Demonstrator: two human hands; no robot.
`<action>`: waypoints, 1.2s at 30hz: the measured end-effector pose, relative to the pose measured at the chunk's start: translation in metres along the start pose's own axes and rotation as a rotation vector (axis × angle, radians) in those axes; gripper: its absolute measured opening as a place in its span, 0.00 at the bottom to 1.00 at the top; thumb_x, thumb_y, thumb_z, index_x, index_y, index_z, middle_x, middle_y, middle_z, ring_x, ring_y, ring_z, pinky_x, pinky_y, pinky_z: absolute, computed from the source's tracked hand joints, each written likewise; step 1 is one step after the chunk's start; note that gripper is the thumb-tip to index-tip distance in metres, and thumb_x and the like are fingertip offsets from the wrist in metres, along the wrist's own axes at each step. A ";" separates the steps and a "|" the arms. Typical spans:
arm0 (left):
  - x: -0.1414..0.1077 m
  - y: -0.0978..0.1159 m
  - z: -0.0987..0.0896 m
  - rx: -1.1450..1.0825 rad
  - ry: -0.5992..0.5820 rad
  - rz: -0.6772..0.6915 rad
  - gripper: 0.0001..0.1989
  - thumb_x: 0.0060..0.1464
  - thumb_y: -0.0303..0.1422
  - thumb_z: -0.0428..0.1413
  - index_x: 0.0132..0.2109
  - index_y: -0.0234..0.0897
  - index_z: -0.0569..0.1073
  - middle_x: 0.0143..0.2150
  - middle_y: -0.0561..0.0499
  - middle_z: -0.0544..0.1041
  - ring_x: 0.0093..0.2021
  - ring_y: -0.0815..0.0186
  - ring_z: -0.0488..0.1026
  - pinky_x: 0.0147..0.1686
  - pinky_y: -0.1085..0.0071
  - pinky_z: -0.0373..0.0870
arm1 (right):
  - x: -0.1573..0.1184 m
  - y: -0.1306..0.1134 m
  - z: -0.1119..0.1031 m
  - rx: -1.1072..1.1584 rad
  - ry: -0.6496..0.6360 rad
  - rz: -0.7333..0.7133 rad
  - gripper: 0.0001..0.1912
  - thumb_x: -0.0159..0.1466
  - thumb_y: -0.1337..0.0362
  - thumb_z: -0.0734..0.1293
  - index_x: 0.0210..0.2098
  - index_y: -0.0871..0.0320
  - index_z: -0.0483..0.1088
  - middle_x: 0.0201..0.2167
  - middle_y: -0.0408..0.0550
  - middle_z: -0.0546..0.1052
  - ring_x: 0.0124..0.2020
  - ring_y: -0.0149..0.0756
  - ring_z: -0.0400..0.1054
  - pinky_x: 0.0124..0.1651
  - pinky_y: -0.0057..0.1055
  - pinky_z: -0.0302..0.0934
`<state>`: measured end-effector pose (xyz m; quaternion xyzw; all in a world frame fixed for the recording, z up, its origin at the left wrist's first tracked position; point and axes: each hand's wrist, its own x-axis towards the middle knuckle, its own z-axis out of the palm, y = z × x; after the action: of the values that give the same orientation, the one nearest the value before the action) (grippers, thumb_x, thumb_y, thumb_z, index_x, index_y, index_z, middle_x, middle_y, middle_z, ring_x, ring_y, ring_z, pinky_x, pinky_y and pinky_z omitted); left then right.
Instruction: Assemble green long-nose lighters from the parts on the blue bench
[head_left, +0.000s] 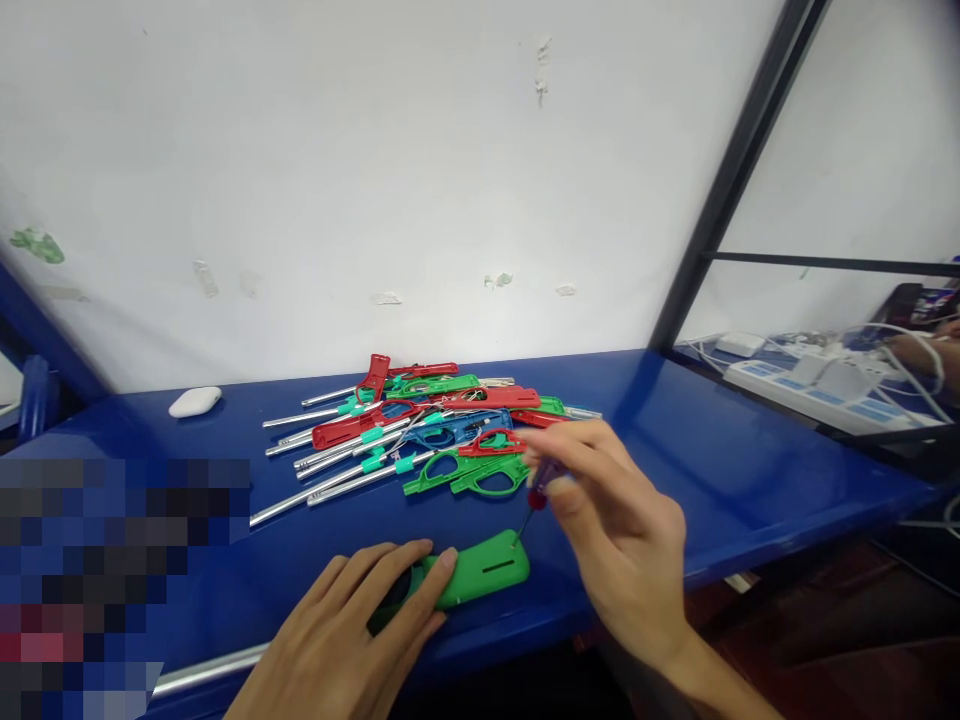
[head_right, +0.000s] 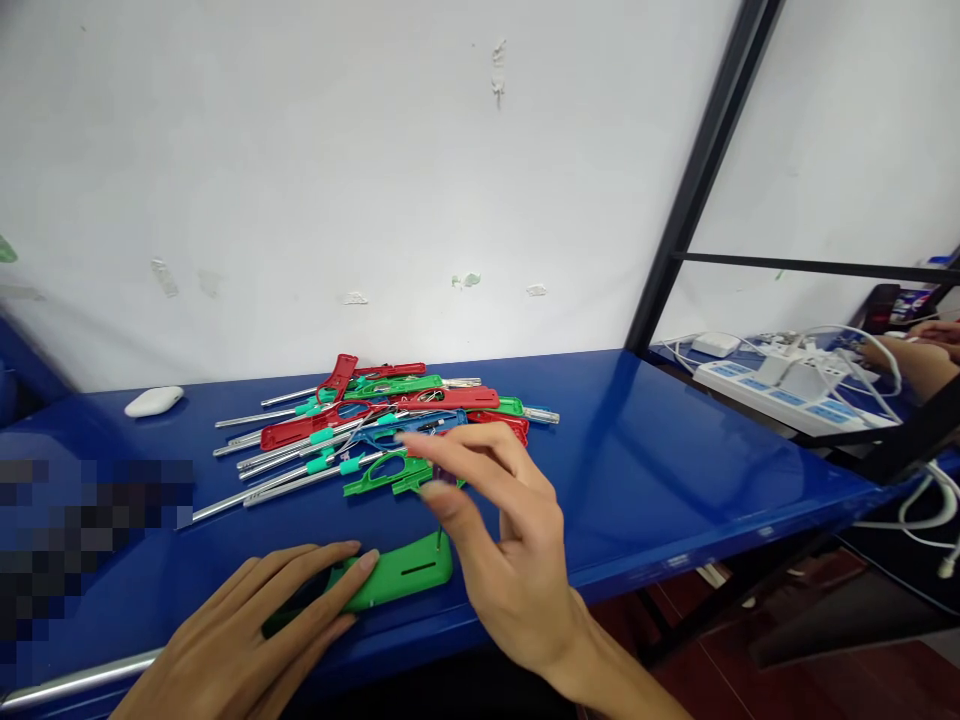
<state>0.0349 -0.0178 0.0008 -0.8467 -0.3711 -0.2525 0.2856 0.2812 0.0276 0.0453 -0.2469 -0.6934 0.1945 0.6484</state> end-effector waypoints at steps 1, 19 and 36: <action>0.001 0.000 0.000 0.001 -0.006 -0.003 0.19 0.77 0.39 0.44 0.66 0.50 0.72 0.55 0.59 0.83 0.49 0.69 0.82 0.48 0.68 0.75 | 0.001 -0.004 -0.003 -0.031 -0.041 0.029 0.18 0.75 0.69 0.67 0.58 0.41 0.79 0.50 0.41 0.81 0.52 0.33 0.75 0.52 0.31 0.71; 0.004 0.001 -0.002 -0.004 -0.035 -0.018 0.20 0.77 0.38 0.43 0.65 0.49 0.73 0.52 0.56 0.84 0.47 0.69 0.82 0.44 0.70 0.79 | 0.003 -0.001 -0.007 -0.078 0.074 -0.089 0.18 0.68 0.73 0.74 0.51 0.42 0.81 0.41 0.39 0.77 0.44 0.31 0.72 0.46 0.29 0.70; 0.003 0.000 -0.002 0.005 -0.053 -0.009 0.19 0.77 0.37 0.43 0.66 0.49 0.72 0.53 0.56 0.84 0.48 0.69 0.82 0.46 0.70 0.78 | 0.006 -0.006 -0.011 0.023 -0.104 0.058 0.12 0.75 0.69 0.67 0.47 0.46 0.81 0.42 0.42 0.83 0.44 0.35 0.77 0.43 0.31 0.73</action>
<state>0.0363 -0.0181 0.0040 -0.8507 -0.3833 -0.2302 0.2765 0.2915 0.0252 0.0545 -0.2490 -0.7164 0.2336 0.6084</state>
